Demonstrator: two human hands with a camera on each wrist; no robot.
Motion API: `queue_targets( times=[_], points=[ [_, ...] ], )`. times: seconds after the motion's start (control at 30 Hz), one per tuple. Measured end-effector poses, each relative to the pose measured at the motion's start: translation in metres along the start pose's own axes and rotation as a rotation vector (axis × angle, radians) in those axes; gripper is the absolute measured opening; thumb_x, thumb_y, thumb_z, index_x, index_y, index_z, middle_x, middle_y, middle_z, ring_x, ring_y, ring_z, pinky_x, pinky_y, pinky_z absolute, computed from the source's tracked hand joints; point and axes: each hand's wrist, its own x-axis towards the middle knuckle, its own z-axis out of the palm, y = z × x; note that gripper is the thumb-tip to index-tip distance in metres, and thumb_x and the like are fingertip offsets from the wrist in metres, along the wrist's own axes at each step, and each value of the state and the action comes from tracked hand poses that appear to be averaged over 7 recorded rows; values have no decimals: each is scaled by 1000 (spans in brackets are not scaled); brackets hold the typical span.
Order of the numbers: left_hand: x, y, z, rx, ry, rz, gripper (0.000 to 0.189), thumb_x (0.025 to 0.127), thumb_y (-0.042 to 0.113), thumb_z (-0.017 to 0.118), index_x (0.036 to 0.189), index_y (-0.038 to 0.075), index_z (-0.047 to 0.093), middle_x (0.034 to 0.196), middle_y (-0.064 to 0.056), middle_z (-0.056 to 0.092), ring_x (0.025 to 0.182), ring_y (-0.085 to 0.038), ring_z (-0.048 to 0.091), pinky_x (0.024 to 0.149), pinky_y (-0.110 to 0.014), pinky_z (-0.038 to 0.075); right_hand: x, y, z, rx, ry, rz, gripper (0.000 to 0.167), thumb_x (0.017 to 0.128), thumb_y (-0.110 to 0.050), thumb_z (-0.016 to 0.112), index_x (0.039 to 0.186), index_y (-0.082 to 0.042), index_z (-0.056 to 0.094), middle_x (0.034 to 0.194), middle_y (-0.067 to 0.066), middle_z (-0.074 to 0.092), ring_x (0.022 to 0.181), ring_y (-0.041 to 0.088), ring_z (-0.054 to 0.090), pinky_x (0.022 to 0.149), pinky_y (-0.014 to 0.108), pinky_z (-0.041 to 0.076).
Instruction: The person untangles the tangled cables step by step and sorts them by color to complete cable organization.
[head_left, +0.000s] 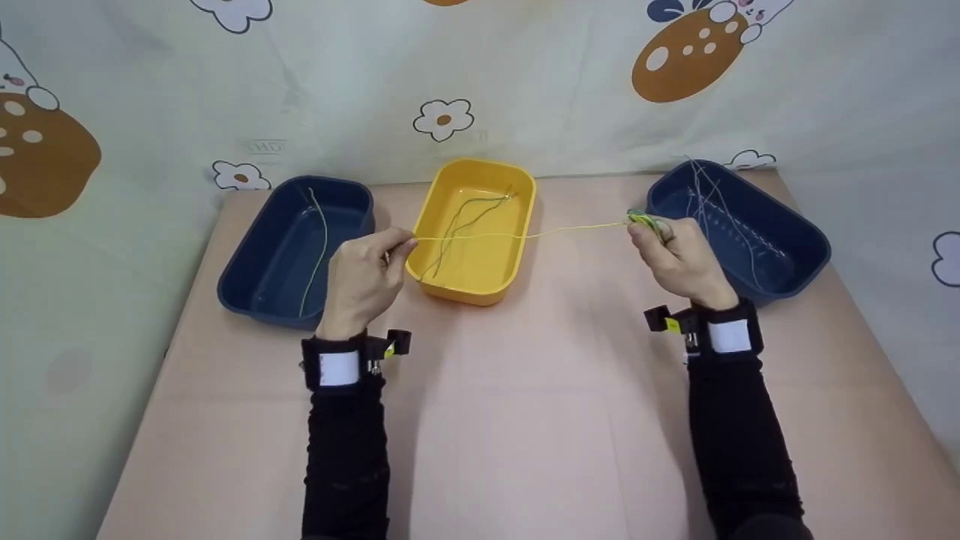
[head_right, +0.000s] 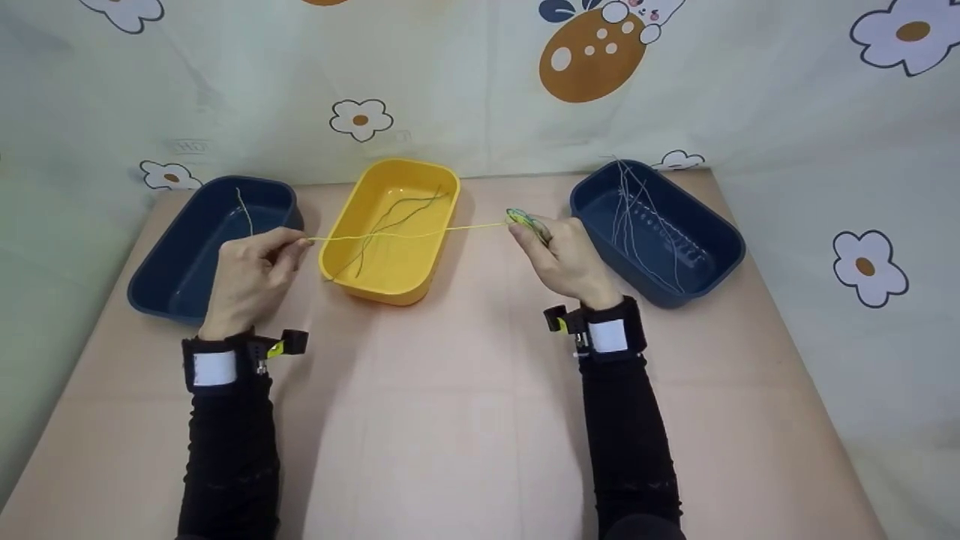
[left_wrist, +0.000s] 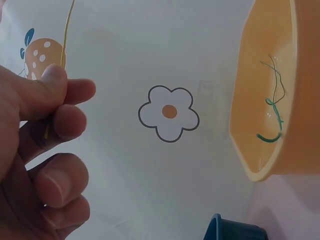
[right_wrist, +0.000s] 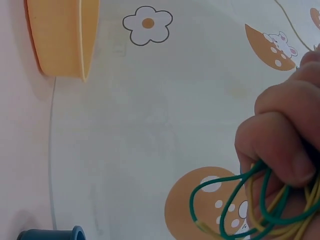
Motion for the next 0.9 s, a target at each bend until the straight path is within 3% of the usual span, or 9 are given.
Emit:
queue_targets(
  times=[0.13, 0.23, 0.4, 0.6, 0.9],
  points=[
    [-1, -1, 1, -22, -91, 31, 14, 105, 6, 75, 97, -4, 81, 88, -19, 82, 71, -33, 73, 68, -52, 61, -2, -1, -3, 52, 38, 48, 72, 119, -42, 58, 68, 6, 44, 64, -24, 40, 54, -6, 30, 48, 26, 21],
    [-2, -2, 0, -30, -122, 62, 15, 106, 7, 75, 97, -4, 81, 88, -18, 82, 71, -31, 71, 69, -50, 62, -3, -2, -4, 69, 49, 68, 73, 119, -42, 57, 67, 6, 43, 63, -26, 41, 53, -5, 30, 48, 28, 19],
    [-4, -5, -2, -32, -107, 99, 13, 104, 5, 77, 97, -5, 81, 89, -18, 82, 71, -30, 70, 70, -49, 62, -3, 0, -5, 100, 78, 71, 70, 121, -34, 55, 66, 7, 42, 62, -26, 42, 54, -3, 31, 50, 27, 20],
    [-5, -8, -4, -17, -91, 93, 13, 104, 5, 76, 96, -4, 80, 89, -18, 82, 68, -29, 68, 67, -47, 59, -1, 4, -5, 141, 160, 143, 58, 117, -13, 49, 65, 11, 39, 58, -26, 43, 51, -3, 32, 50, 26, 20],
    [-1, -4, -4, -35, -100, 73, 14, 106, 5, 74, 98, -5, 81, 87, -19, 82, 69, -31, 71, 67, -48, 60, 3, 4, -4, 148, 172, 192, 51, 115, -4, 45, 67, 14, 39, 57, -25, 44, 52, -4, 34, 51, 24, 21]
  ],
)
